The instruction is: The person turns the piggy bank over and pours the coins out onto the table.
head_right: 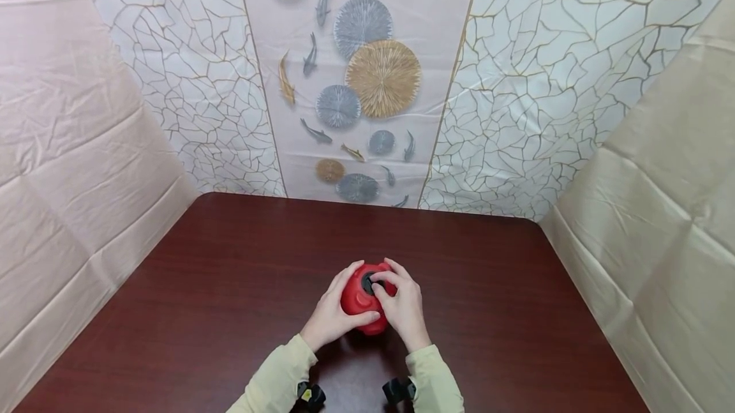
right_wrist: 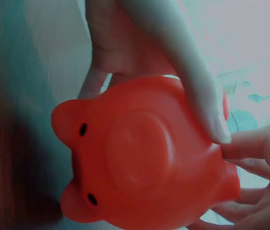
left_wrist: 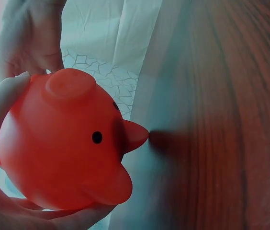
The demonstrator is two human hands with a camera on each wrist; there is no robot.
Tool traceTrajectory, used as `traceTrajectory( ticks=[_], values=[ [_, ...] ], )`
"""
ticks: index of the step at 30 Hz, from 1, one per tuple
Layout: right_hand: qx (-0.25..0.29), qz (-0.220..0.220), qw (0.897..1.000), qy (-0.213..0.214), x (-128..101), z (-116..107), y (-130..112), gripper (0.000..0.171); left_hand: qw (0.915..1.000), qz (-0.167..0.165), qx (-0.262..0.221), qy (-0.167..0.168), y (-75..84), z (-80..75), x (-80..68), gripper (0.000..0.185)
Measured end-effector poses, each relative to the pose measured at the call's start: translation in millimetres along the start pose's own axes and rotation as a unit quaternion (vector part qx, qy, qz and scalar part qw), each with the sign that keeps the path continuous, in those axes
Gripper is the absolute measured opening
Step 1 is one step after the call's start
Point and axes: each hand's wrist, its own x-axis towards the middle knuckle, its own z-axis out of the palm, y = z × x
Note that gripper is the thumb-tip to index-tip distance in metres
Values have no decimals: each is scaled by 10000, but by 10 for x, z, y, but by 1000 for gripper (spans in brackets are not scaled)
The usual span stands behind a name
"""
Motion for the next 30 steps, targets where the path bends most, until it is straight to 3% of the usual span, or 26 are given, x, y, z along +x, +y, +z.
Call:
traceTrajectory(
  ticks=[6,11,15,18,20,24,27,30],
  values=[
    [519,1,9978,-419,43,-73,37,17,9997,207,145,-35,29,-14,9,86],
    [826,-489,9919,-830,82,-125,110,19,9984,484,276,-69,17,-27,34,86],
    [634,-902,9877,-1106,129,-176,154,20,9974,632,342,-111,11,-37,65,85],
    [-30,-1434,9846,-996,166,-221,154,21,9970,652,390,-175,21,-31,91,86],
    [-637,-2011,9743,-791,184,-247,147,20,9969,608,446,-221,35,-22,107,86],
    [-1760,-3056,9354,-276,177,-287,132,20,9966,494,568,-333,76,-2,121,85],
    [-2291,-3313,9152,-70,152,-300,115,22,9960,461,652,-394,102,6,115,84],
    [-2539,-3333,9080,-44,133,-284,82,22,9964,401,650,-381,107,-1,92,84]
  ],
)
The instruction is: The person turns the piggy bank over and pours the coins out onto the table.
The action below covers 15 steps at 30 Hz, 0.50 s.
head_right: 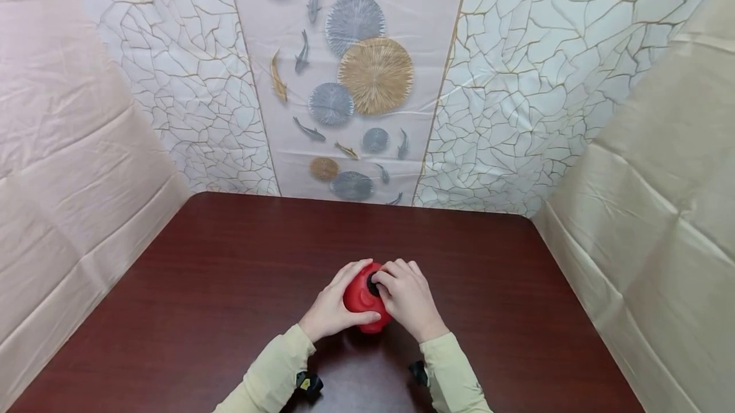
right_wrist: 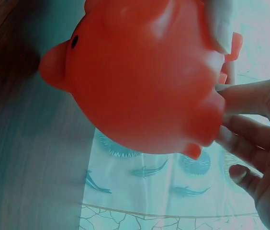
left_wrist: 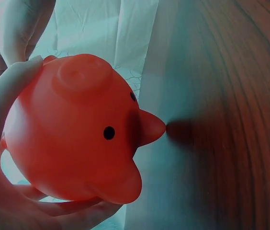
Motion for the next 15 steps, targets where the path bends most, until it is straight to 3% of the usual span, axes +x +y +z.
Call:
traceTrajectory(
  ticks=[9,15],
  values=[
    [-361,-25,9991,-202,24,28,-113,26,9999,-60,-46,89,-33,-16,-48,86],
    [-483,139,9987,-39,19,-77,-135,27,9999,-40,-114,46,-29,19,-28,87]
  ],
)
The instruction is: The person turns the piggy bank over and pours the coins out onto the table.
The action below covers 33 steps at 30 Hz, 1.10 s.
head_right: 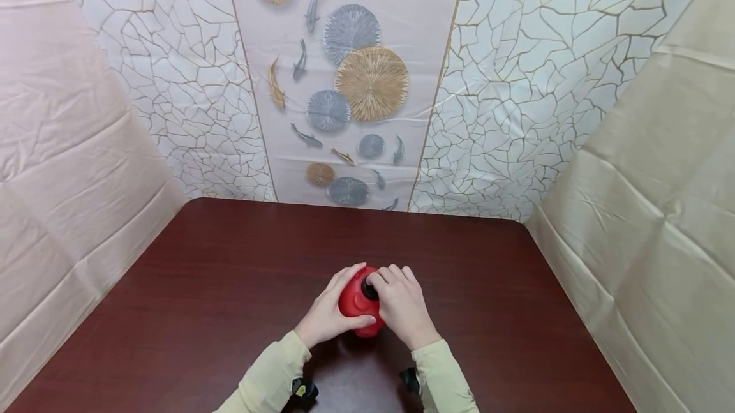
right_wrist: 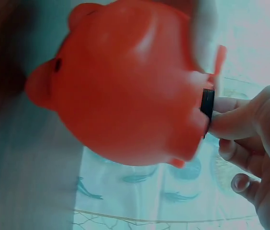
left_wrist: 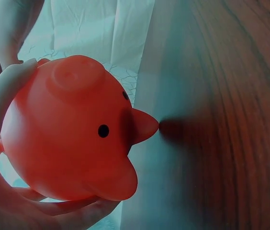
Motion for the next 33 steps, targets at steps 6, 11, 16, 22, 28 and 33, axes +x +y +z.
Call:
traceTrajectory(
  ticks=[6,11,16,22,28,33],
  values=[
    [260,443,9983,267,-4,-102,53,24,10000,-12,-82,-9,-19,10,-1,85],
    [221,1146,9919,502,-105,-73,192,21,9999,-36,-163,-10,-50,23,5,85],
    [170,1870,9821,145,-247,24,336,19,9997,-6,-219,50,-57,7,8,85],
    [335,2092,9599,-1837,-421,134,457,23,9995,22,-302,94,-41,-10,-3,86],
    [600,2228,9361,-2655,-520,215,490,24,9993,12,-362,81,-41,-11,1,86],
    [734,2471,9257,-2769,-538,226,499,21,9995,82,-293,107,-51,-11,6,86]
  ],
)
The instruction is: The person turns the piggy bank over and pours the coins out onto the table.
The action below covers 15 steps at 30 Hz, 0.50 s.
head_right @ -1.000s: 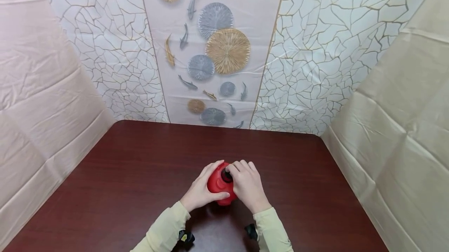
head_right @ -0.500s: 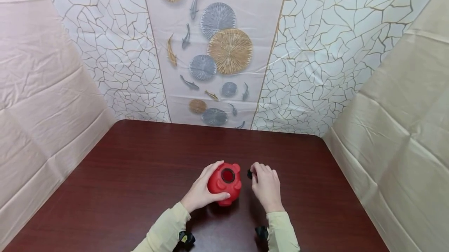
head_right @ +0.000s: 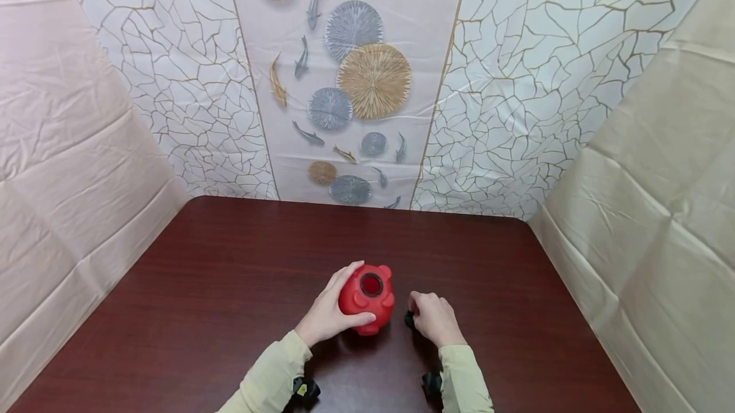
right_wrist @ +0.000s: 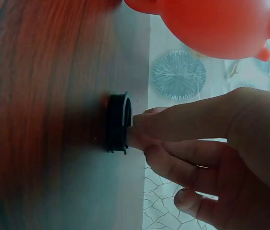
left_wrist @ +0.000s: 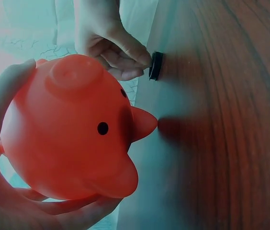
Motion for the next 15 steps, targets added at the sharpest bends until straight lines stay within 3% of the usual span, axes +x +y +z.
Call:
traceTrajectory(
  ticks=[3,6,11,15],
  values=[
    [268,131,9995,110,7,-40,-28,14,10000,7,-18,20,-9,-4,7,86],
    [928,-22,9945,476,6,-100,-91,10,10000,-43,-51,-8,-22,-6,5,86],
    [2163,-752,9721,516,2,-188,-274,57,10000,-43,-34,-48,-37,-6,1,85],
    [2430,-1020,9641,340,21,-209,-436,83,9998,183,90,-67,-34,-11,7,86]
  ],
)
